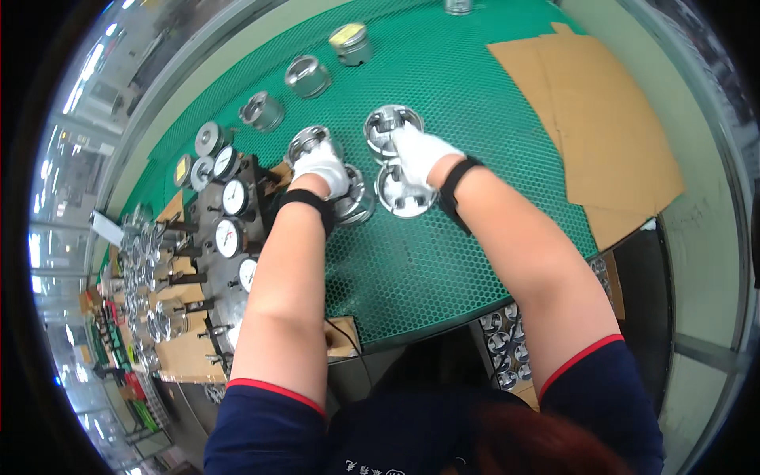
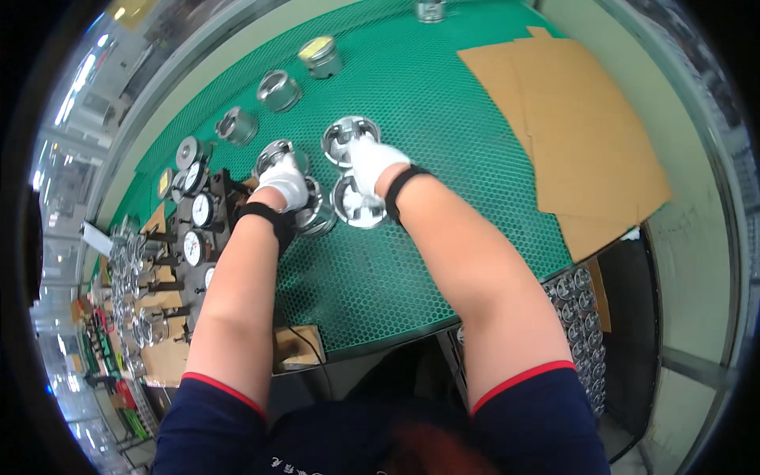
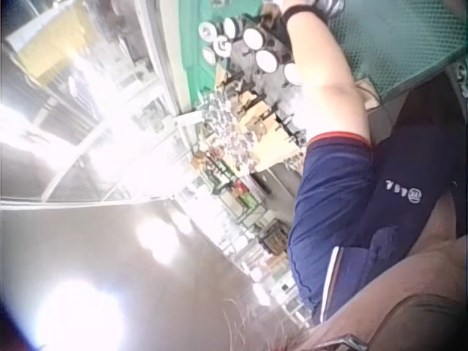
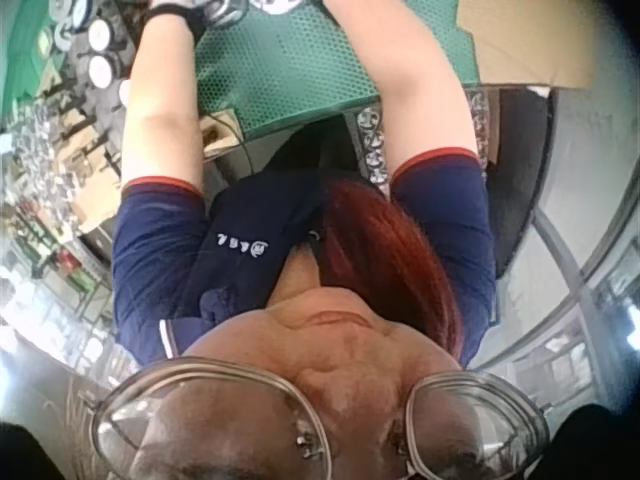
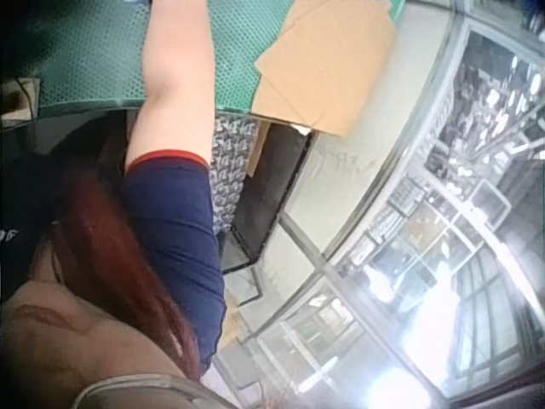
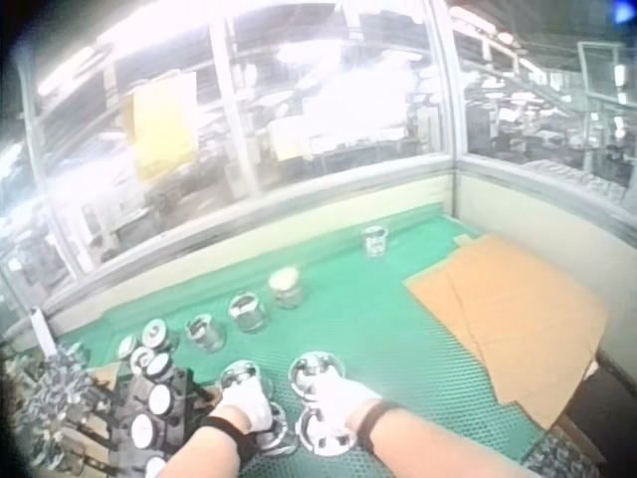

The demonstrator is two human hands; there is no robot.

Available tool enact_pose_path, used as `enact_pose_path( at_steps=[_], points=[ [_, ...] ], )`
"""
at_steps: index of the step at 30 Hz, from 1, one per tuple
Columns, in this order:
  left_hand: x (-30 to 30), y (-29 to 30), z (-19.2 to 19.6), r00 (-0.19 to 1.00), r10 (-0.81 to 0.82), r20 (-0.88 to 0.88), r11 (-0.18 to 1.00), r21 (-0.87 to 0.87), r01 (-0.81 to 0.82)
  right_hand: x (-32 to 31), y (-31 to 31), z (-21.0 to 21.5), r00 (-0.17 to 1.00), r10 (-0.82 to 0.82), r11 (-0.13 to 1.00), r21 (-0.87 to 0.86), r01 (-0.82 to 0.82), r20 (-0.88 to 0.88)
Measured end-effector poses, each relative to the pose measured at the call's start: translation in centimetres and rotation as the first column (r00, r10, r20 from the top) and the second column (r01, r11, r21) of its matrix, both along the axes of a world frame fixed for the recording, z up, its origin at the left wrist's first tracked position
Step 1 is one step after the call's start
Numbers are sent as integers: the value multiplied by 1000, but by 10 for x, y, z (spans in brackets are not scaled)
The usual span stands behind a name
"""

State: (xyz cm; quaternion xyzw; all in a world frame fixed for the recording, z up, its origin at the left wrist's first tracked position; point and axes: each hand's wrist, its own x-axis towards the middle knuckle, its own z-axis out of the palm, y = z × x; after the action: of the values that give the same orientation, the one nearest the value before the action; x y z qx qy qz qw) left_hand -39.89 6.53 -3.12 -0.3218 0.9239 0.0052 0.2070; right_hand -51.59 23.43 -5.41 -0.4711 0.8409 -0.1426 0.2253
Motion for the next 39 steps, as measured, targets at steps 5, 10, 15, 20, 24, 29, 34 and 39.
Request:
enact_pose_path(
  at_steps=[5, 10, 15, 20, 24, 29, 34, 39],
  points=[
    [6, -49, -51, 997, 72, 3, 994, 87, -72, 62, 158, 49, 977, -63, 859, -487, 158, 206],
    [13, 0, -12, 998, -44, -34, 998, -57, 42, 156, 360, 57, 926, -368, 794, -492, 357, 80],
    [41, 42, -5, 932, -341, -127, 912, -284, 295, 302, 568, 34, 483, -870, 473, -105, 875, 101],
    [81, 194, 32, 908, -376, -186, 913, -241, 329, 457, 759, -28, 100, -990, 89, 108, 990, -97],
    [107, 325, 61, 749, -543, -379, 836, -159, 525, 553, 878, -79, -5, -989, -24, 124, 992, -149],
    [128, 566, 96, 661, -578, -479, 583, 326, 745, 612, 963, -124, -18, -996, -28, 122, 992, -82],
    [139, 813, 42, 45, -844, -535, -166, 340, 926, 620, 1008, -146, -40, -999, -47, 224, 974, -34],
    [165, 951, -112, -87, -967, -239, -171, 355, 919, 598, 1035, -205, -25, -999, -18, 224, 974, 30]
  ],
)
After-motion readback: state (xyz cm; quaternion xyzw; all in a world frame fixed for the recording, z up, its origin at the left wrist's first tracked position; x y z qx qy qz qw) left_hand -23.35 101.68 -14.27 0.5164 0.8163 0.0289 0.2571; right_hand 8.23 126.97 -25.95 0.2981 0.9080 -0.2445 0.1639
